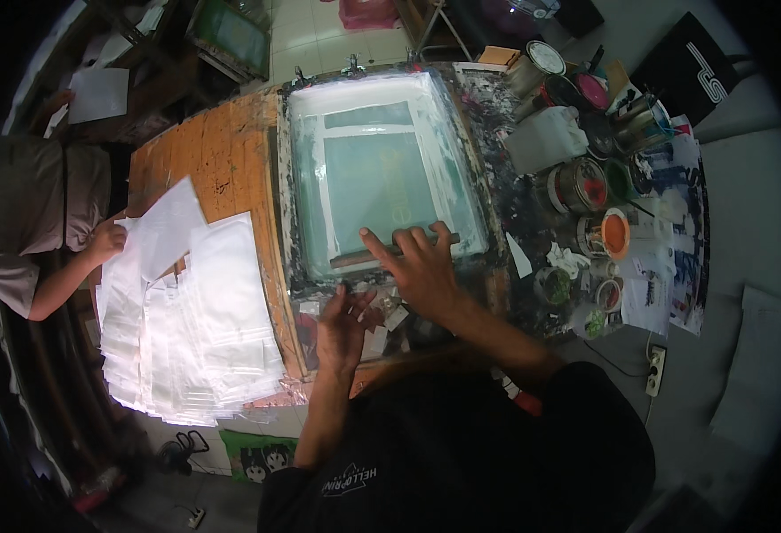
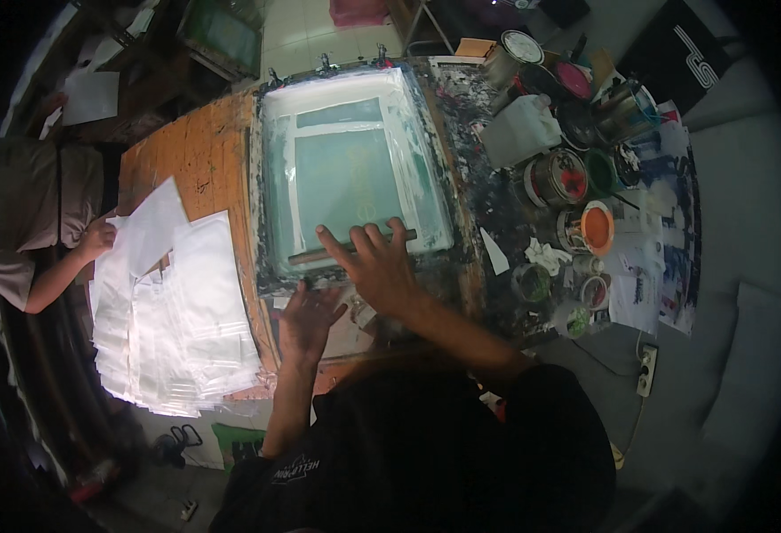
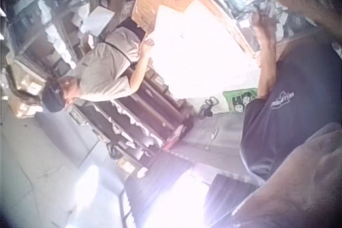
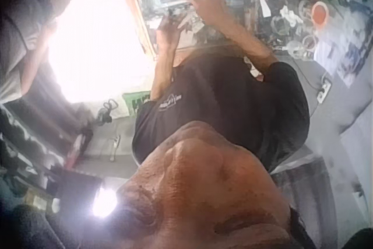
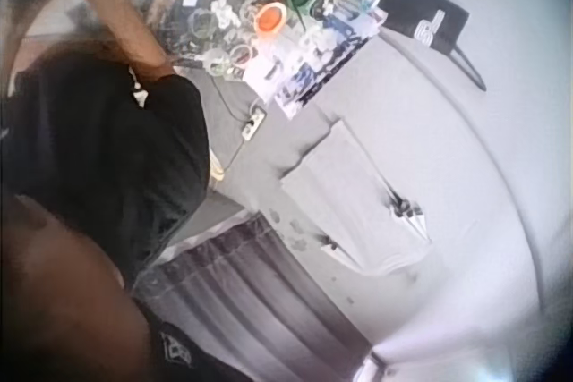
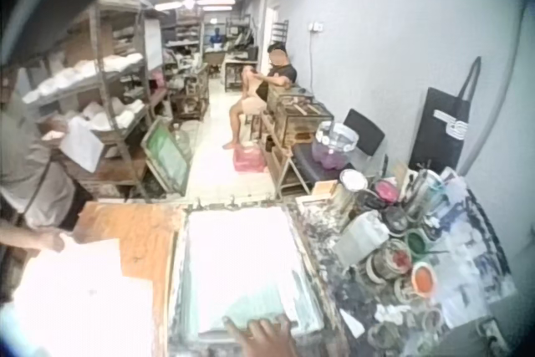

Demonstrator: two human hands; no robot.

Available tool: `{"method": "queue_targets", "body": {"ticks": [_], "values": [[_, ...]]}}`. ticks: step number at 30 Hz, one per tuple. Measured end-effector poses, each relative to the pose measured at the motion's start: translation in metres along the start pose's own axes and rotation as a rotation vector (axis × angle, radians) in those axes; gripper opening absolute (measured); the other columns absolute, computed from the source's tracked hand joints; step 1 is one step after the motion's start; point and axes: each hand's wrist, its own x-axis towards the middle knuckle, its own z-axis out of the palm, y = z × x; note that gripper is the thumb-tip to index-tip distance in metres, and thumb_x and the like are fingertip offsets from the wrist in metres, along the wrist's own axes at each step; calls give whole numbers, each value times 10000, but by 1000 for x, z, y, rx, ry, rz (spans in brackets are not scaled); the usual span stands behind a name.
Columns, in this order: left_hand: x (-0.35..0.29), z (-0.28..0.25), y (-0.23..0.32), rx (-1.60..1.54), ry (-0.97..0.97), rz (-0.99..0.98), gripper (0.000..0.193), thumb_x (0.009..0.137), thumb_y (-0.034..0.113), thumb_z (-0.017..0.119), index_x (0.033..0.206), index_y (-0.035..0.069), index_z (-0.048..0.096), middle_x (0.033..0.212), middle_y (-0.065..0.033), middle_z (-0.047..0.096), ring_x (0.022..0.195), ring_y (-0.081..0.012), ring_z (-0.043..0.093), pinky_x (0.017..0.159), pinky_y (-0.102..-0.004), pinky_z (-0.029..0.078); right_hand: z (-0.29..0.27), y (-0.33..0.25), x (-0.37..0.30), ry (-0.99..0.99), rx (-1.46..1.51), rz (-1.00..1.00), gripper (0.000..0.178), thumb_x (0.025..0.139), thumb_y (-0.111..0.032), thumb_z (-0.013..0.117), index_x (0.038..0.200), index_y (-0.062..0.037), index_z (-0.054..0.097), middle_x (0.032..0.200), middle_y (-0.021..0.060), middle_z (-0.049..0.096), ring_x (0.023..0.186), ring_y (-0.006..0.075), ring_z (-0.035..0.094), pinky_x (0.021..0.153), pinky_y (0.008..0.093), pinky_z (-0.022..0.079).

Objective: The person repeatedly places white paper sheets onto a screen printing frame, uses a squeegee to pull ink across the mesh, and lifts the frame to reveal printed sheets. A coworker removes finished prints from the side. The cycle continues with multiple sheets throughout the clip.

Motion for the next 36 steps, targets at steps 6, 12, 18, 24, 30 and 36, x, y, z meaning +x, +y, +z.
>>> {"method": "queue_targets", "body": {"ticks": [6, 12, 18, 24, 30, 36], "values": [[-5, 67, 54, 64, -468, 317, 81, 915, 117, 681, 979, 73, 704, 1048, -95, 732, 1049, -280, 685, 1034, -510, 469, -82, 17, 81, 230, -26, -63, 582, 919, -505, 678, 1371, -142, 632, 880, 59, 544, 861, 232, 538, 839, 437, 402], [185, 77, 94, 558, -27, 867, 248, 862, 81, 707, 1082, -33, 692, 1180, -176, 708, 1067, -340, 677, 914, -317, 494, -139, 43, 181, 345, 15, -102, 482, 904, -502, 715, 1151, -88, 726, 851, 152, 695, 801, 313, 669, 755, 453, 468], [300, 23, 81, 1837, 188, 1683, 193, 899, 152, 698, 1051, 40, 740, 948, -240, 728, 863, -358, 730, 757, -398, 552, -182, 57, 206, 122, 137, -99, 432, 1016, -386, 606, 1010, 34, 707, 661, 139, 640, 549, 233, 588, 673, 474, 505], [243, 27, 129, 1409, 120, 981, 178, 920, 158, 707, 994, 4, 760, 789, -169, 736, 651, -241, 708, 638, -358, 556, -211, 24, 253, -269, 133, 303, 383, 1002, -370, 632, 1044, 0, 721, 700, 153, 659, 618, 228, 625, 655, 413, 528], [165, -159, 304, 1016, 538, 1176, 251, 943, 144, 685, 1037, -85, 726, 766, -140, 731, 624, -178, 683, 646, -337, 575, -196, 34, 237, 117, 191, 61, 304, 943, -300, 673, 1016, -11, 731, 840, 215, 720, 781, 334, 718, 718, 416, 536], [28, -242, 193, 2288, 842, 1167, 498, 1009, 301, 591, 1453, 80, 548, 1523, -273, 468, 1513, -411, 313, 1229, -616, 203, -187, 29, 239, 97, 218, 101, 258, 925, -254, 658, 958, -5, 717, 831, 227, 706, 772, 385, 693, 695, 430, 509]]}}
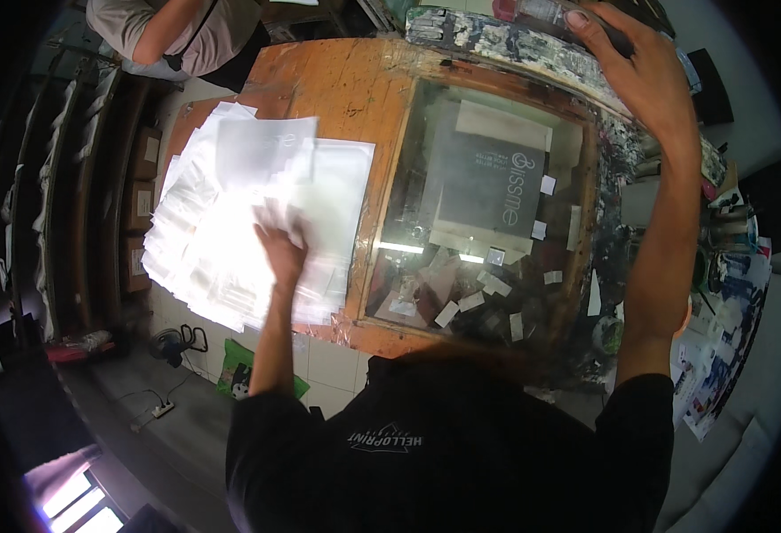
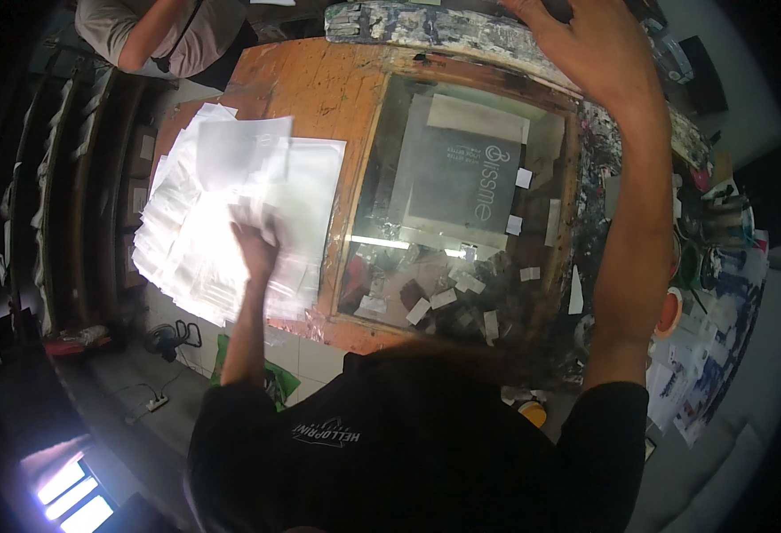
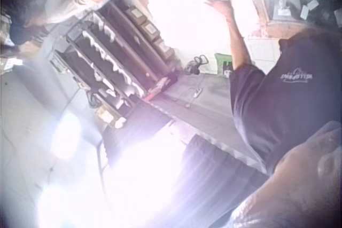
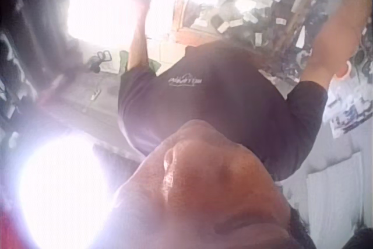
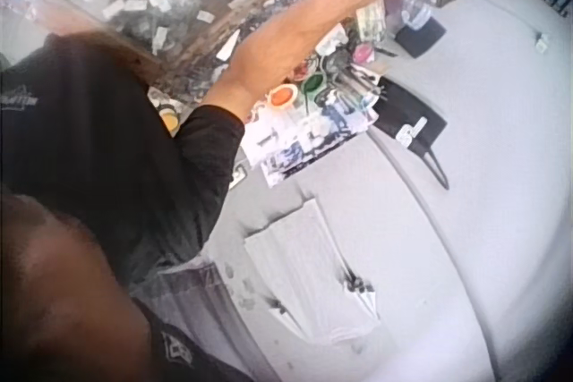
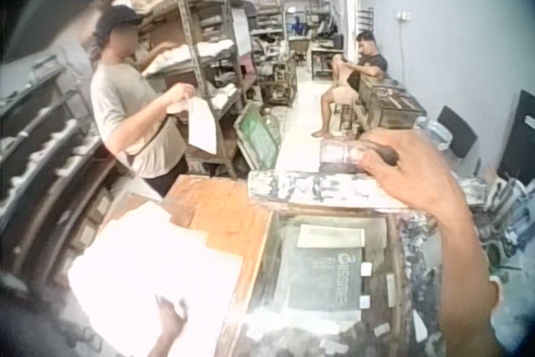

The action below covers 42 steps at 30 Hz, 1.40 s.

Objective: The person repeatedly places white paper sheets onto a screen printing frame, uses a squeegee to pull ink across the mesh, and lifts the frame to reveal printed sheets. A coworker removes finished prints from the side. The cycle continues with multiple sheets throughout the clip.

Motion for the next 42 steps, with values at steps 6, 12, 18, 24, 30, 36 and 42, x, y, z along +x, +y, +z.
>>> {"method": "queue_targets", "body": {"ticks": [6, 12, 18, 24, 30, 36, 42], "values": [[-6, -18, 212, -395, -245, 184, 607, 1007, 374, 567, 1568, 190, 424, 1692, -192, 184, 1561, -457, 103, 1145, -792, 56, 4, 14, -7, 67, -101, -94, 281, 902, -274, 654, 924, 3, 695, 838, 241, 696, 772, 416, 676, 697, 463, 499], [42, -6, 337, -632, -180, 545, 575, 962, 299, 591, 1508, 142, 508, 1646, -184, 312, 1559, -402, 182, 1184, -738, 91, 11, 28, -16, 49, -94, -134, 388, 954, -381, 630, 961, -6, 731, 840, 223, 724, 832, 413, 712, 797, 499, 544], [42, -3, 372, -790, -316, 630, 558, 983, 328, 584, 1470, 62, 520, 1605, -215, 366, 1553, -368, 227, 1221, -677, 65, 10, -10, 2, -220, -360, 206, 343, 1026, -238, 566, 876, 34, 711, 634, 112, 609, 502, 192, 554, 473, 328, 475], [20, -17, 372, -505, -229, 350, 616, 984, 404, 590, 1481, 53, 494, 1642, -234, 285, 1573, -442, 65, 1119, -801, -32, -5, 50, -31, 13, 142, -214, 297, 1037, -135, 543, 828, 26, 680, 556, 26, 496, 439, 53, 398, 353, 196, 311], [-1, -19, 364, -519, -210, 370, 615, 974, 401, 606, 1480, 67, 501, 1663, -223, 240, 1577, -433, 64, 1095, -828, -24, -7, 43, -24, -193, 184, -74, 293, 1029, -151, 557, 808, 7, 667, 565, 14, 485, 431, 76, 383, 371, 231, 325], [4, -32, 360, -662, -186, 335, 561, 981, 334, 618, 1468, 72, 521, 1645, -214, 298, 1572, -410, 130, 1136, -783, -4, 5, 35, -26, 15, 50, -163, 341, 1003, -287, 584, 947, 18, 725, 581, 69, 547, 505, 182, 481, 527, 395, 442], [3, -148, 326, -1838, -95, -237, 506, 984, 128, 599, 1453, -8, 468, 1467, -162, 539, 1376, -330, 509, 1173, -457, 360, 87, 31, -154, 152, -71, -146, 427, 922, -353, 699, 1211, -41, 660, 938, 131, 651, 947, 293, 612, 886, 478, 392]]}}
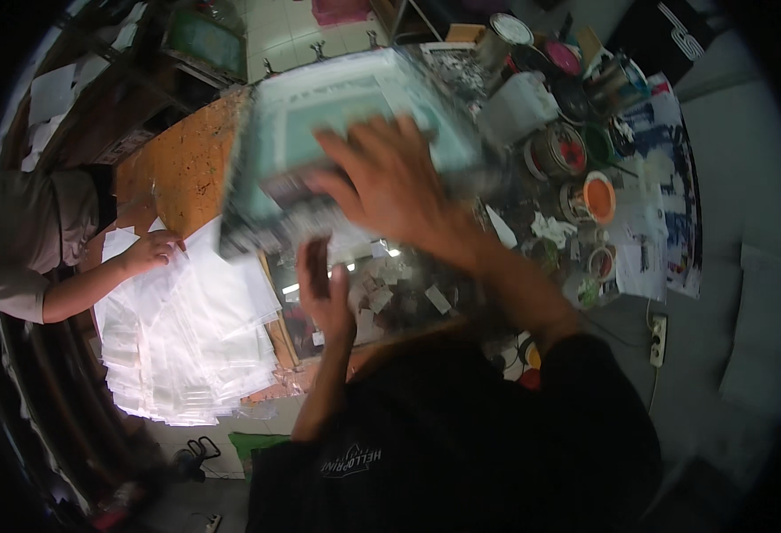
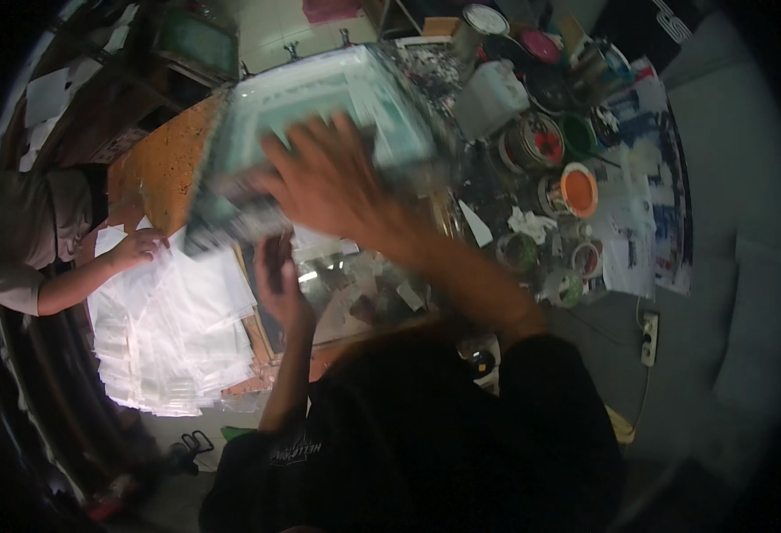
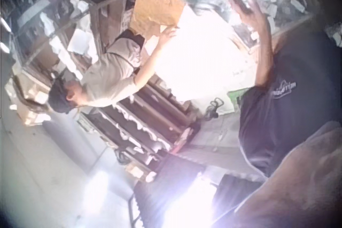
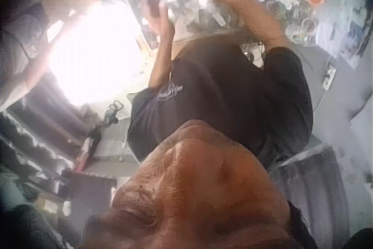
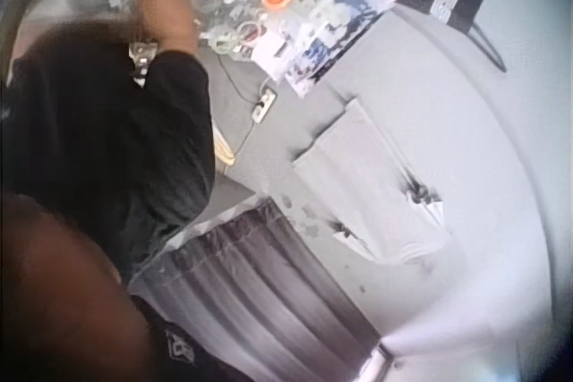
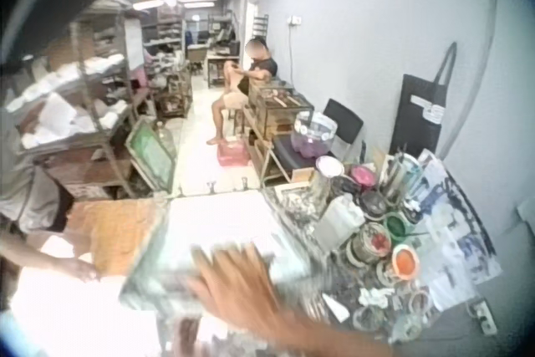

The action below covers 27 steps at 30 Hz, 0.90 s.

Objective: The person repeatedly places white paper sheets onto a screen printing frame, uses a squeegee to pull ink across the mesh, and lifts the frame to reveal printed sheets. A coworker removes finished prints from the side. The cycle continues with multiple sheets throughout the clip.

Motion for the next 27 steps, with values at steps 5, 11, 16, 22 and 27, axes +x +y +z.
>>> {"method": "queue_targets", "body": {"ticks": [5, 11, 16, 22, 27], "values": [[-34, -48, -25, -748, 209, -843, 472, 988, 296, 673, 1376, 85, 506, 1333, -154, 547, 1304, -311, 532, 1109, -574, 406, 87, 68, -68, -512, 227, 241, 405, 885, -67, 679, 1283, -64, 608, 1089, 141, 625, 1065, 354, 555, 985, 470, 362], [-16, -34, -41, -538, 326, -1057, 392, 1015, 337, 616, 1328, 114, 537, 1350, -107, 523, 1339, -289, 489, 1067, -589, 402, 178, 196, 16, -228, -54, 179, 305, 846, 2, 649, 1119, -121, 710, 944, 128, 736, 975, 357, 638, 844, 485, 477], [-22, -39, -49, -482, 426, -1095, 342, 1046, 311, 570, 1308, 92, 570, 1244, -87, 604, 1225, -242, 574, 994, -536, 445, 202, 191, 46, -376, -41, 246, 305, 855, -7, 623, 1122, -119, 723, 998, 119, 755, 1013, 325, 700, 852, 473, 523], [-30, -48, -49, -510, 367, -1029, 321, 1042, 287, 570, 1279, 71, 584, 1166, -82, 652, 1190, -241, 596, 992, -507, 443, 192, 149, 16, -466, 49, 187, 276, 865, -27, 625, 1113, -112, 712, 995, 133, 741, 952, 342, 703, 806, 500, 515], [-25, -54, -58, -571, 331, -974, 360, 1054, 307, 544, 1303, 46, 537, 1205, -148, 593, 1231, -293, 561, 899, -477, 474, 171, 91, -61, -441, 8, 128, 306, 825, 10, 635, 1098, -97, 721, 981, 132, 739, 930, 331, 705, 771, 493, 512]]}}
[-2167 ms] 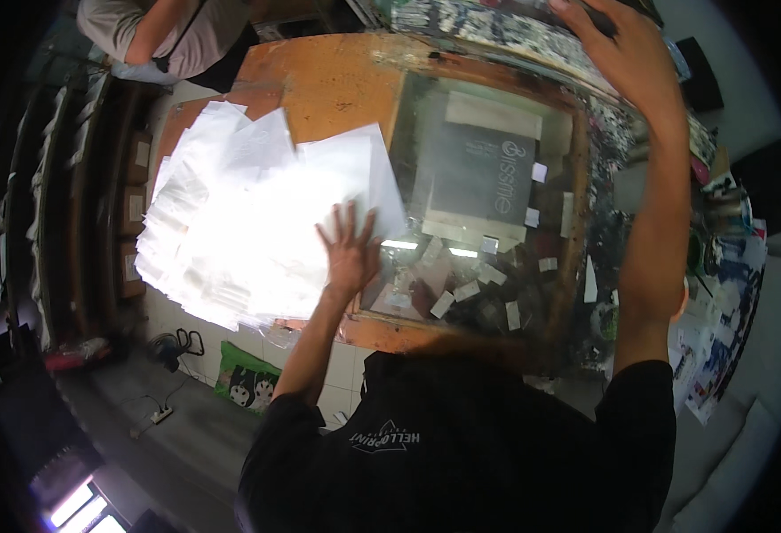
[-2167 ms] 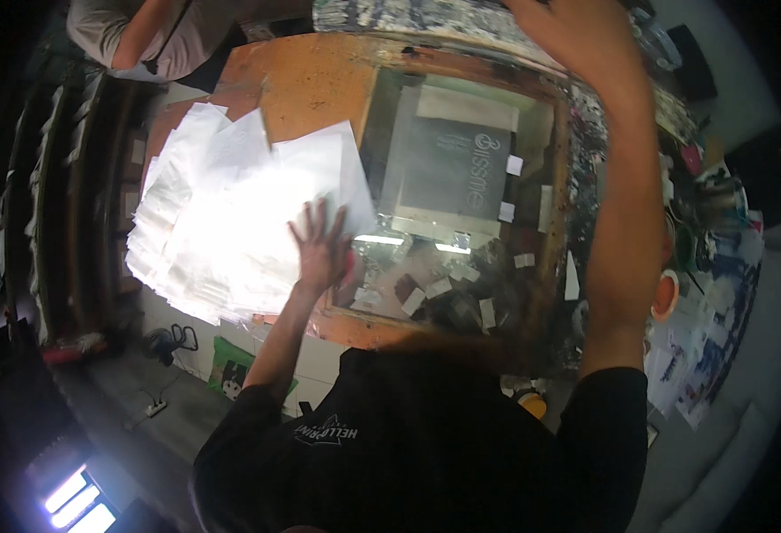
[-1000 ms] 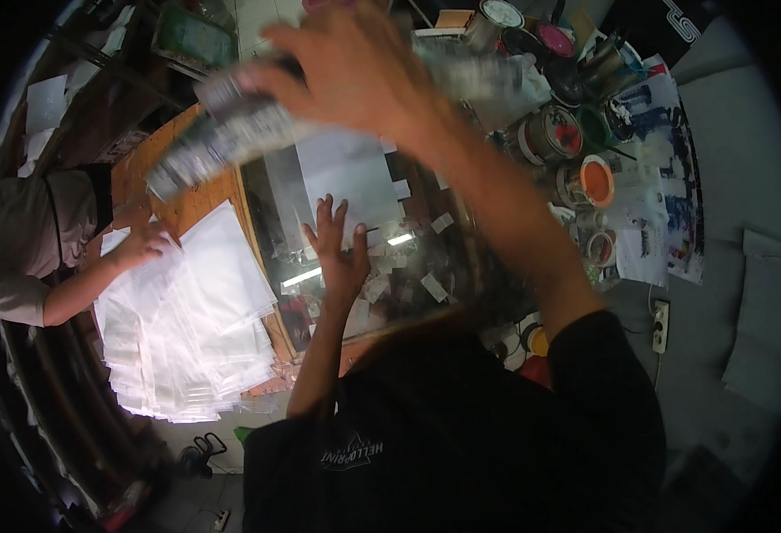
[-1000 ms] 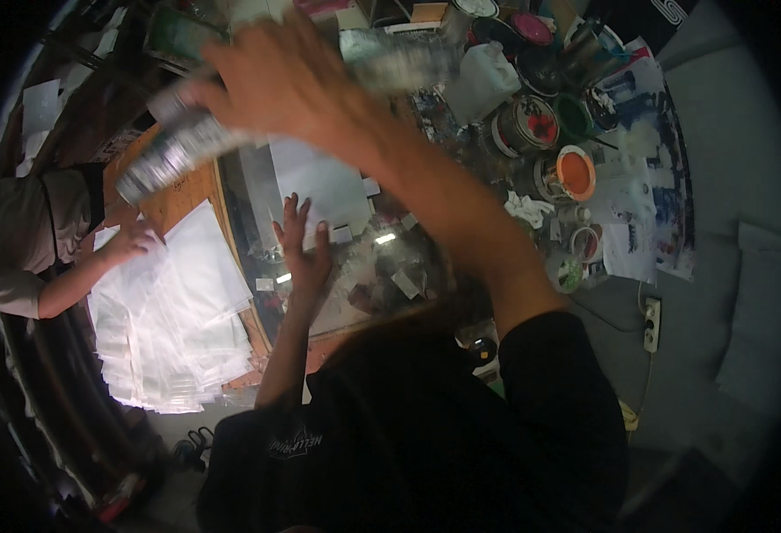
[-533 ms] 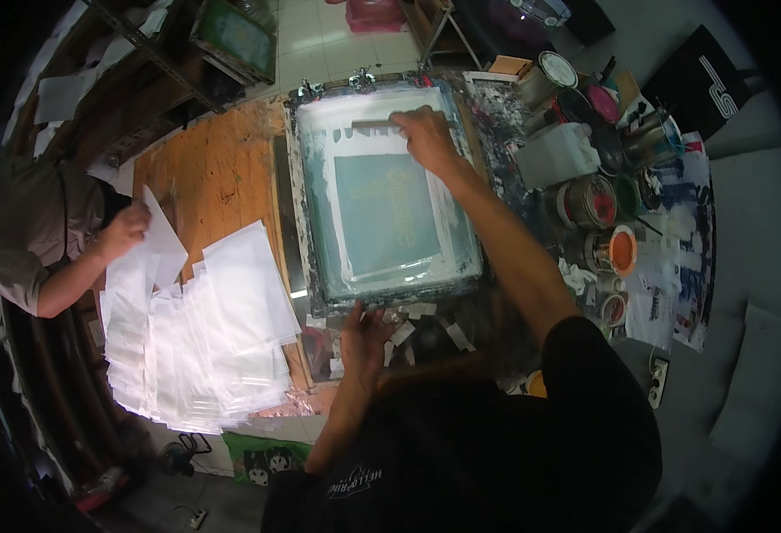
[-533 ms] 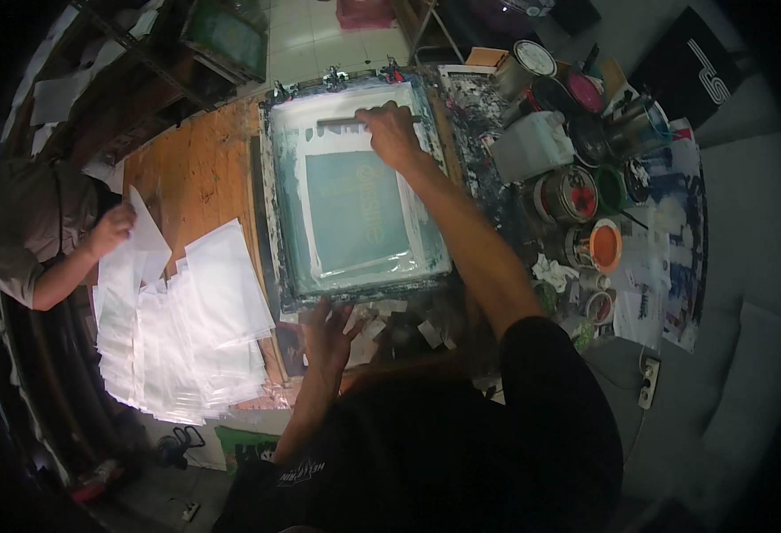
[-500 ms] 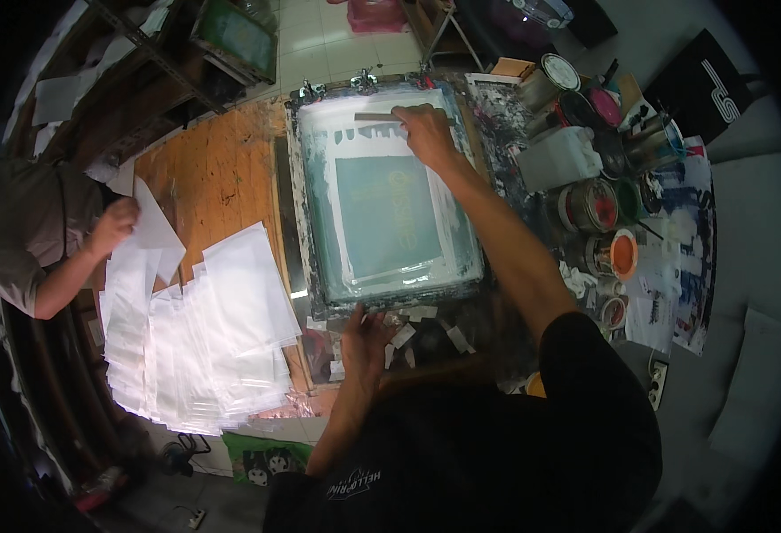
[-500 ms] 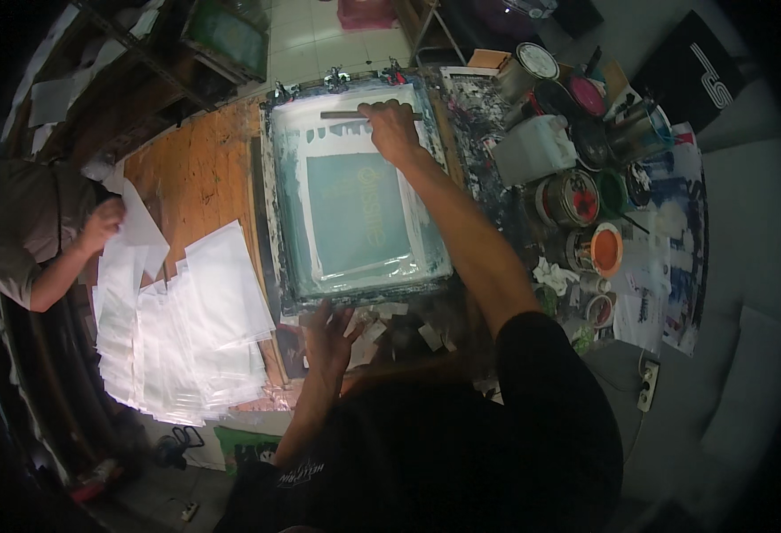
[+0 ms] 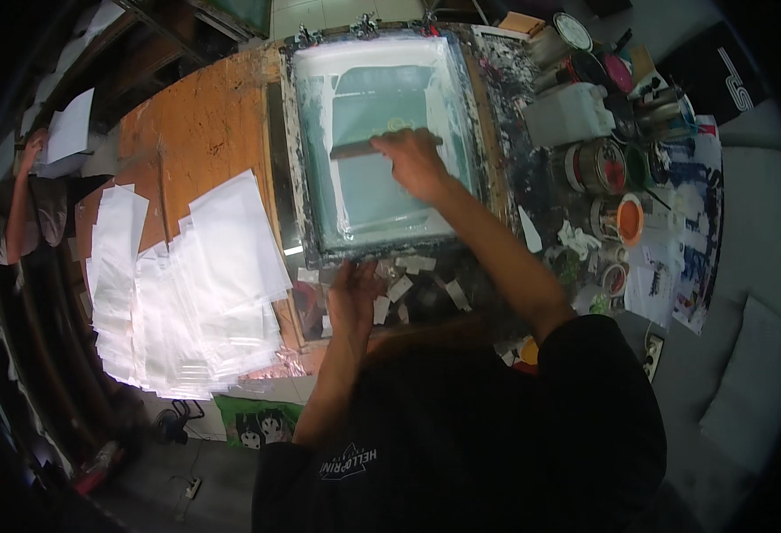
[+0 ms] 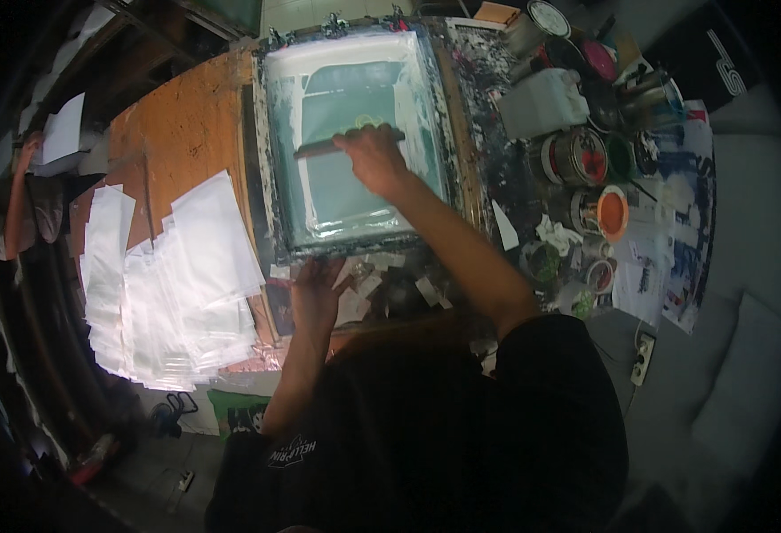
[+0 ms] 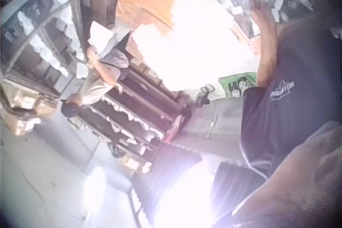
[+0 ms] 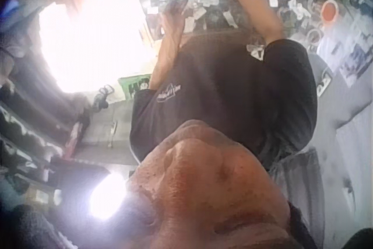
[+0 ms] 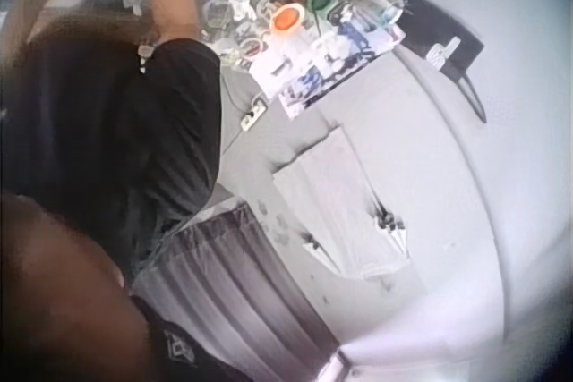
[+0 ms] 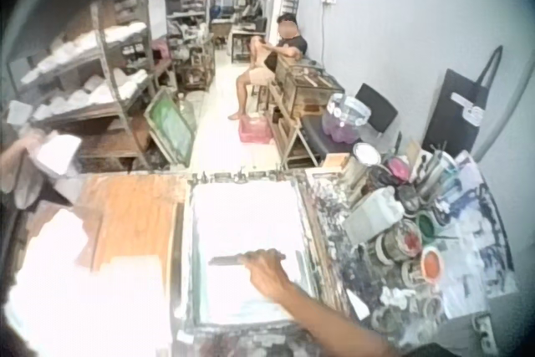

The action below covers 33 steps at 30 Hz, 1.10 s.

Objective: The person repeatedly places white paper sheets onto a screen printing frame, uses a squeegee to pull ink across the mesh, and lifts the frame to reveal printed sheets. A coworker removes finished prints from the side. The cycle continues with multiple sheets throughout the clip.

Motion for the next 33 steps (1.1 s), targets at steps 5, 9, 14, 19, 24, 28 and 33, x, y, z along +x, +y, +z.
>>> {"method": "queue_targets", "body": {"ticks": [5, 9, 14, 19, 24, 28, 33], "values": [[4, -6, -2, 26, -5, -5, 354, 1021, 301, 564, 1285, 67, 535, 1198, -123, 569, 1260, -287, 537, 917, -508, 454, 4, -65, -114, 22, 28, 11, 447, 816, -7, 602, 1250, -95, 656, 1165, 122, 691, 1110, 305, 631, 962, 504, 401], [5, -10, -3, 40, -21, -35, 362, 1004, 294, 578, 1289, 74, 536, 1236, -121, 573, 1284, -280, 528, 942, -524, 433, -8, -82, -137, -25, 74, 42, 494, 749, 23, 641, 1232, -75, 652, 1135, 115, 710, 1098, 296, 629, 926, 458, 402], [-16, 0, 10, 15, -68, -37, 309, 979, 282, 615, 1210, 78, 589, 1210, -117, 648, 1281, -293, 560, 1006, -521, 419, -49, -84, -117, 103, 26, -78, 392, 758, -40, 659, 1150, -55, 647, 966, 103, 686, 940, 284, 633, 819, 437, 414], [-65, 56, 56, 27, -327, 186, 208, 941, 187, 641, 1107, 61, 640, 1156, -149, 689, 1206, -320, 623, 1091, -533, 420, -138, -108, -76, 336, -37, -128, 322, 814, -224, 661, 1090, -59, 673, 782, 96, 637, 755, 264, 635, 687, 428, 444], [-15, 124, 108, 79, -760, 585, 328, 910, 59, 606, 1217, -58, 600, 1245, -180, 655, 1174, -308, 632, 1122, -494, 444, -217, -90, 1, 405, -107, -168, 320, 888, -383, 682, 904, -67, 728, 637, 111, 654, 503, 257, 615, 553, 420, 516], [162, 112, 146, 825, -125, 923, 453, 1013, 257, 602, 1319, -75, 575, 1303, -113, 642, 1169, -227, 624, 1039, -366, 476, -271, -96, 50, 292, 7, -209, 431, 925, -413, 645, 954, 2, 758, 539, 119, 603, 535, 278, 625, 569, 454, 528], [242, 115, 113, 1701, 81, 1748, 350, 886, 186, 701, 1215, 69, 699, 1234, -220, 671, 1120, -425, 624, 982, -433, 485, -310, -90, 62, 182, 92, -153, 456, 986, -325, 608, 884, 100, 738, 495, 97, 572, 423, 189, 512, 530, 384, 519]]}}
